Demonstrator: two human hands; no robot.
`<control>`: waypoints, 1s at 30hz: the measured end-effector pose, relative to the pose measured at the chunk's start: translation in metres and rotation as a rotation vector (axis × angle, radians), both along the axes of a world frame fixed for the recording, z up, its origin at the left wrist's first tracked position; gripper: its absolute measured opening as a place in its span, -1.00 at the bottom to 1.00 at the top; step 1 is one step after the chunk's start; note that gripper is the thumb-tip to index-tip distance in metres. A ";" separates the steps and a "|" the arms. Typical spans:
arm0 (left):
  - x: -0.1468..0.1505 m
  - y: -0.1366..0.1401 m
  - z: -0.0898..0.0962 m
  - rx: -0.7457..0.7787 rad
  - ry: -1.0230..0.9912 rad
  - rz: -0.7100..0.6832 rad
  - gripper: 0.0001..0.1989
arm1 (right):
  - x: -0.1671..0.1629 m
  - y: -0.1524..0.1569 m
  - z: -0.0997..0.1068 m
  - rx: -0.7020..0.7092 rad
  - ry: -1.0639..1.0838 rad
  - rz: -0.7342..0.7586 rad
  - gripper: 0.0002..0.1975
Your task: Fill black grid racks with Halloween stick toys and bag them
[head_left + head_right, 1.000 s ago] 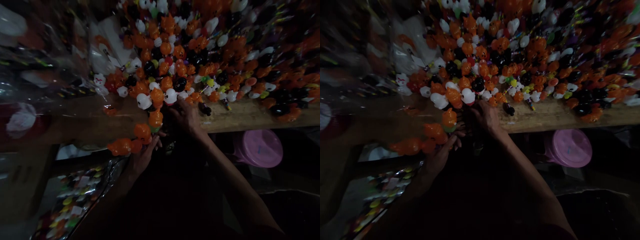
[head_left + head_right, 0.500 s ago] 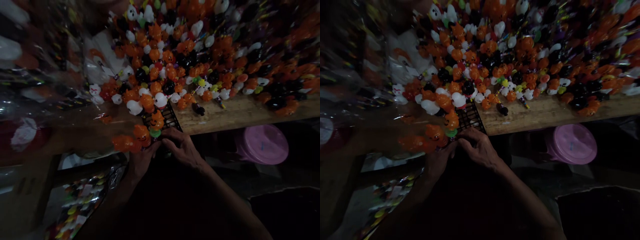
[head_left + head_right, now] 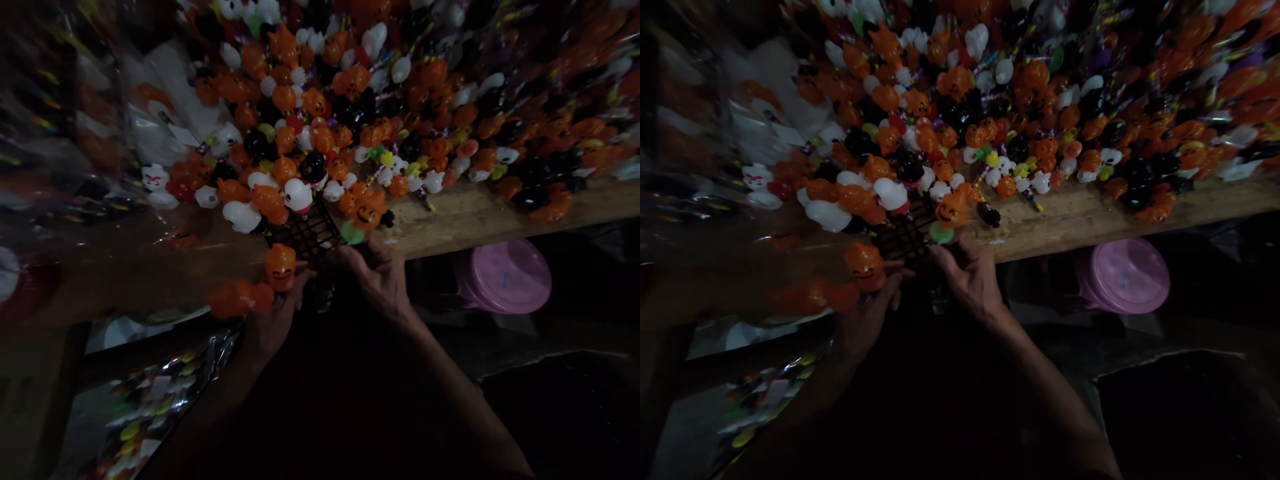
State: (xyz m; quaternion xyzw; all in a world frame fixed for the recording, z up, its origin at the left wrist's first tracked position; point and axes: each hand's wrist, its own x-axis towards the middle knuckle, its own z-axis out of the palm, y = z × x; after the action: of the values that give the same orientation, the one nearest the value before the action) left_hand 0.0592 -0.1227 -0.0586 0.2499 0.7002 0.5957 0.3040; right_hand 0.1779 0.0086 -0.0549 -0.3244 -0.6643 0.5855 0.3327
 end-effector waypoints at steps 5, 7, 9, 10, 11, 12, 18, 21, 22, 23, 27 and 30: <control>-0.001 0.013 -0.007 0.183 -0.229 0.003 -0.67 | -0.009 0.037 -0.021 0.196 -0.040 -0.095 -0.75; 0.000 0.017 -0.011 0.193 -0.307 0.012 -0.65 | -0.022 0.046 -0.026 0.245 -0.030 -0.095 -0.73; 0.000 0.020 -0.015 0.198 -0.342 0.034 -0.62 | -0.036 0.052 -0.027 0.276 -0.034 -0.107 -0.75; 0.001 0.020 -0.016 0.199 -0.349 0.042 -0.61 | -0.042 0.055 -0.027 0.290 -0.045 -0.101 -0.77; 0.001 0.020 -0.018 0.197 -0.351 0.044 -0.62 | -0.047 0.057 -0.027 0.311 -0.061 -0.087 -0.78; 0.001 0.020 -0.019 0.195 -0.349 0.048 -0.62 | -0.051 0.059 -0.028 0.338 -0.085 -0.068 -0.79; 0.001 0.017 -0.021 0.186 -0.383 0.039 -0.65 | -0.054 0.065 -0.030 0.482 -0.229 -0.062 -0.79; 0.002 0.018 -0.019 0.174 -0.393 0.027 -0.67 | -0.051 0.063 -0.028 0.507 -0.281 -0.074 -0.84; 0.002 0.019 -0.018 0.170 -0.391 0.031 -0.67 | -0.050 0.063 -0.027 0.511 -0.292 -0.081 -0.85; 0.002 0.019 -0.016 0.169 -0.388 0.037 -0.67 | -0.050 0.062 -0.026 0.515 -0.303 -0.089 -0.86; 0.004 0.023 -0.012 0.205 -0.401 0.050 -0.68 | -0.052 0.061 -0.026 0.541 -0.301 -0.098 -0.85; 0.004 0.023 -0.013 0.215 -0.400 0.045 -0.66 | -0.055 0.063 -0.031 0.585 -0.270 -0.095 -0.85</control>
State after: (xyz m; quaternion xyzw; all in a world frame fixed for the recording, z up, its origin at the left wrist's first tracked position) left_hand 0.0629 -0.0996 -0.0717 0.1422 0.5637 0.7112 0.3952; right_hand 0.1233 0.0712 -0.0862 -0.3203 -0.8266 0.3055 0.3476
